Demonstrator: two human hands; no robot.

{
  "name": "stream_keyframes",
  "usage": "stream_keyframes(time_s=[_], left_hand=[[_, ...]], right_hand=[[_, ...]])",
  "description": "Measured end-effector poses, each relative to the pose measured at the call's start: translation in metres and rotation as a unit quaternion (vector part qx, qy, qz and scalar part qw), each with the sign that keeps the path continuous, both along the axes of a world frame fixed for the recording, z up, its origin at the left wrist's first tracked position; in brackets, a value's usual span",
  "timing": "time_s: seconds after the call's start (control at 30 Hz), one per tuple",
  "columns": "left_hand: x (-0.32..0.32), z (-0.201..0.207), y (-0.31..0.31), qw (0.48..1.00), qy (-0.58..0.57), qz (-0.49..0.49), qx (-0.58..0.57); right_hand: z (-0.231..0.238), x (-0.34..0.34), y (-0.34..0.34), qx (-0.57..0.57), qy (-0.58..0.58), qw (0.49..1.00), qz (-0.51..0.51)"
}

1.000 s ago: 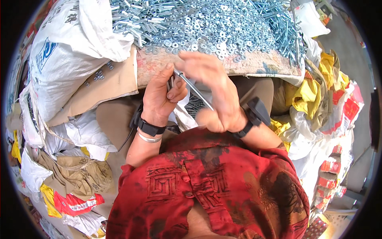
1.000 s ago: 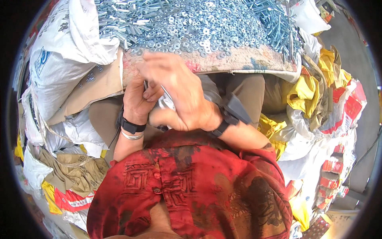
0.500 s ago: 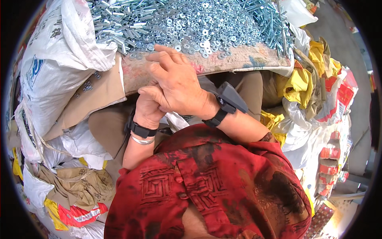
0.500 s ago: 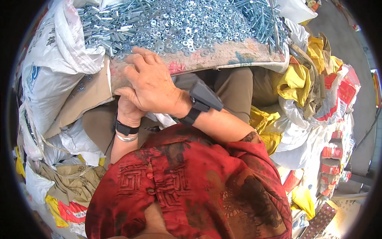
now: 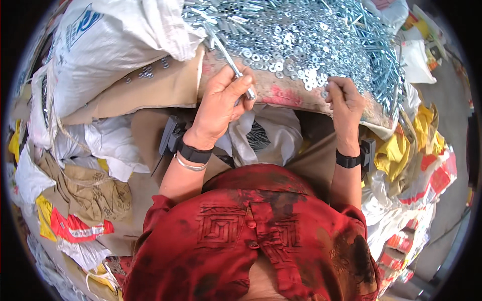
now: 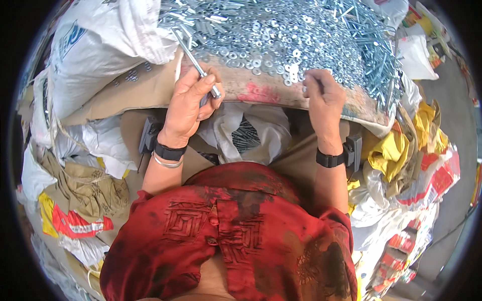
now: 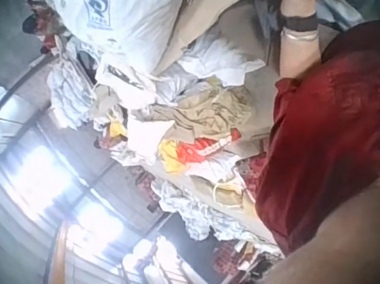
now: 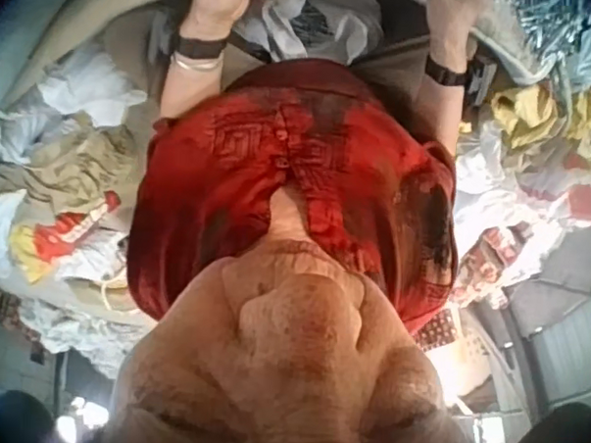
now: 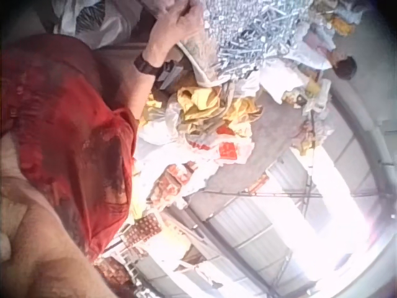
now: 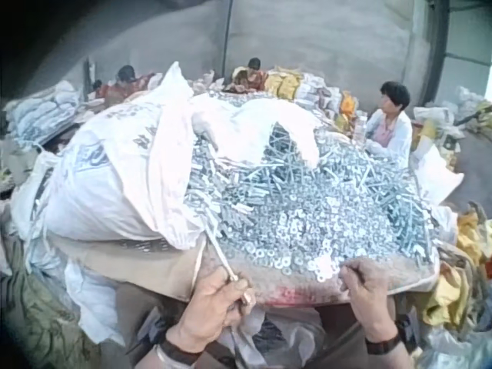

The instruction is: Sliding washers onto long metal bolts or screws from a large pile of hardware.

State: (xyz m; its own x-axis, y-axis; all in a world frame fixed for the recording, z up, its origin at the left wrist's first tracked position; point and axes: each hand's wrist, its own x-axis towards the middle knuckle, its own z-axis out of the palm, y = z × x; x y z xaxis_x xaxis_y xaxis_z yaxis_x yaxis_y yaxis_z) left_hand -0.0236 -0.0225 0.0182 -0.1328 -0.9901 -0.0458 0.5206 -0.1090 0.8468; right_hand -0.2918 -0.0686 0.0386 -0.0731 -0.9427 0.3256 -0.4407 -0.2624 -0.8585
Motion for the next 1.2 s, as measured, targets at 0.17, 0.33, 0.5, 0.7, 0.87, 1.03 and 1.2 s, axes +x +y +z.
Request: stream_keyframes(time_s=[0.17, 0.33, 0.5, 0.7, 0.87, 1.03, 1.2], left_hand=[[0.001, -0.009, 0.001, 0.997, -0.069, 0.014, -0.025], [0.01, -0.009, 0.001, 0.999, -0.041, 0.012, -0.009], [0.017, -0.003, 0.001, 0.996, -0.068, 0.046, -0.031], [0.019, -0.003, 0.0, 0.997, -0.068, 0.024, -0.036], [0.014, -0.005, -0.001, 0.997, -0.013, 0.077, -0.03], [0.018, -0.014, -0.003, 0.993, -0.108, 0.041, -0.033], [0.014, -0.039, -0.011, 0.882, -0.433, 0.047, -0.18]], right_hand=[[-0.016, 0.062, -0.038, -0.076, 0.119, 0.982, 0.124], [-0.036, 0.099, -0.066, -0.192, 0.349, 0.906, 0.143], [-0.035, 0.105, -0.072, -0.123, 0.432, 0.889, 0.087], [-0.024, 0.096, -0.061, -0.018, 0.227, 0.953, 0.2], [-0.036, 0.115, -0.047, -0.119, 0.421, 0.883, 0.17], [-0.033, 0.12, -0.039, -0.112, 0.5, 0.849, 0.125], [-0.028, 0.098, -0.044, -0.078, 0.369, 0.919, 0.113]])
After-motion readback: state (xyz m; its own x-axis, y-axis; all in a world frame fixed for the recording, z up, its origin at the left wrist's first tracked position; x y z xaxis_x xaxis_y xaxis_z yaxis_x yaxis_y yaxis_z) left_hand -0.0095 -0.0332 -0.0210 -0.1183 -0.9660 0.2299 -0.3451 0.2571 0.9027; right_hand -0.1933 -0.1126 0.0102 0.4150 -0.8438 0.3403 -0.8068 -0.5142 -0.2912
